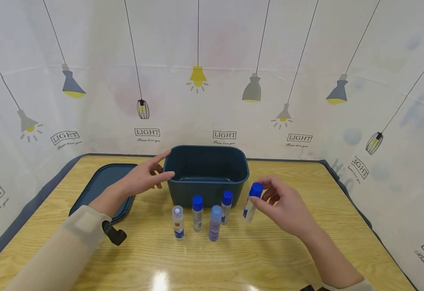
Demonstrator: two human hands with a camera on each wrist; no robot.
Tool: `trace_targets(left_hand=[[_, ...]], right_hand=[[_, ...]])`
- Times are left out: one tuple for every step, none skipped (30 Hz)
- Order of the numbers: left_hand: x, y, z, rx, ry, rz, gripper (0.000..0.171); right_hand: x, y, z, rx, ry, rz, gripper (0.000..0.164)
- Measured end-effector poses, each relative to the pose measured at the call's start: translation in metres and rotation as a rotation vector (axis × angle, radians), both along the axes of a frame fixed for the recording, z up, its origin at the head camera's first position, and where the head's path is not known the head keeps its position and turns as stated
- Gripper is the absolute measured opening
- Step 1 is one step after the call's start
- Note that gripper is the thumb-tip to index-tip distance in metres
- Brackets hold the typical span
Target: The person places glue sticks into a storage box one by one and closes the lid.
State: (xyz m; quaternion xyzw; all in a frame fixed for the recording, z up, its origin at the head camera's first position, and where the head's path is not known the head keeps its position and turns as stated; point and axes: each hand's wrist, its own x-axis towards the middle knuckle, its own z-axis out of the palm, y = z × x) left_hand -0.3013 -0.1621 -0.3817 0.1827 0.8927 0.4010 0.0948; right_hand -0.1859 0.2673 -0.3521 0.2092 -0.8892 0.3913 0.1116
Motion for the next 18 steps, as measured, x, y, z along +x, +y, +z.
trace_targets(left_hand=[[0.000,0.000,0.000,-0.001,0.001,-0.001,0.094],[0.000,0.000,-0.001,-0.002,0.002,-0.001,0.094],[0.000,0.000,0.000,-0.002,0.002,-0.001,0.094],[0.000,0.000,0.000,-0.002,0.002,0.000,0.093],[0.000,0.000,0.001,-0.001,0.002,0.002,0.093],[0.000,0.000,0.001,-0.001,0.001,0.001,0.093],[0.000,0.000,0.001,0.000,-0.001,0.002,0.093],[0.000,-0.001,0.001,0.002,-0.002,0.001,0.093],[0.000,-0.001,0.001,0.003,-0.004,0.001,0.094],[0.000,-0.001,0.001,0.002,-0.005,0.000,0.094],[-0.001,-0.001,0.000,0.002,-0.006,-0.001,0.094],[-0.002,-0.001,0.000,0.001,-0.006,-0.002,0.095],[-0.002,-0.001,0.000,0.000,-0.006,-0.001,0.095],[-0.002,-0.001,-0.001,-0.001,-0.006,-0.001,0.095],[-0.002,-0.001,-0.001,-0.002,-0.006,0.000,0.095],[-0.002,0.000,-0.001,-0.003,-0.005,-0.001,0.095],[-0.002,0.000,-0.001,-0.004,-0.005,-0.001,0.095],[-0.002,0.000,-0.001,-0.003,-0.005,-0.001,0.095]], right_hand=[[0.000,0.000,0.002,-0.014,0.029,-0.010,0.034],[0.001,0.000,0.005,-0.029,0.053,-0.021,0.035],[0.000,0.000,0.007,-0.045,0.081,-0.027,0.036],[0.000,-0.001,0.009,-0.070,0.107,-0.028,0.037],[0.000,-0.001,0.012,-0.093,0.129,-0.031,0.038],[-0.001,-0.001,0.014,-0.114,0.151,-0.031,0.039],[-0.001,-0.001,0.017,-0.132,0.171,-0.030,0.039],[-0.002,-0.001,0.019,-0.153,0.186,-0.026,0.040],[-0.003,-0.002,0.022,-0.169,0.198,-0.022,0.040],[-0.003,-0.002,0.025,-0.182,0.206,-0.017,0.040],[-0.004,-0.003,0.028,-0.188,0.213,-0.016,0.040],[-0.006,-0.003,0.031,-0.192,0.219,-0.011,0.039],[-0.007,-0.004,0.034,-0.195,0.223,-0.008,0.039],[-0.008,-0.005,0.036,-0.200,0.226,-0.007,0.039],[-0.010,-0.006,0.039,-0.202,0.229,-0.010,0.039],[-0.011,-0.007,0.041,-0.203,0.230,-0.015,0.038],[-0.013,-0.008,0.044,-0.204,0.231,-0.020,0.038],[-0.015,-0.009,0.046,-0.202,0.233,-0.031,0.038]])
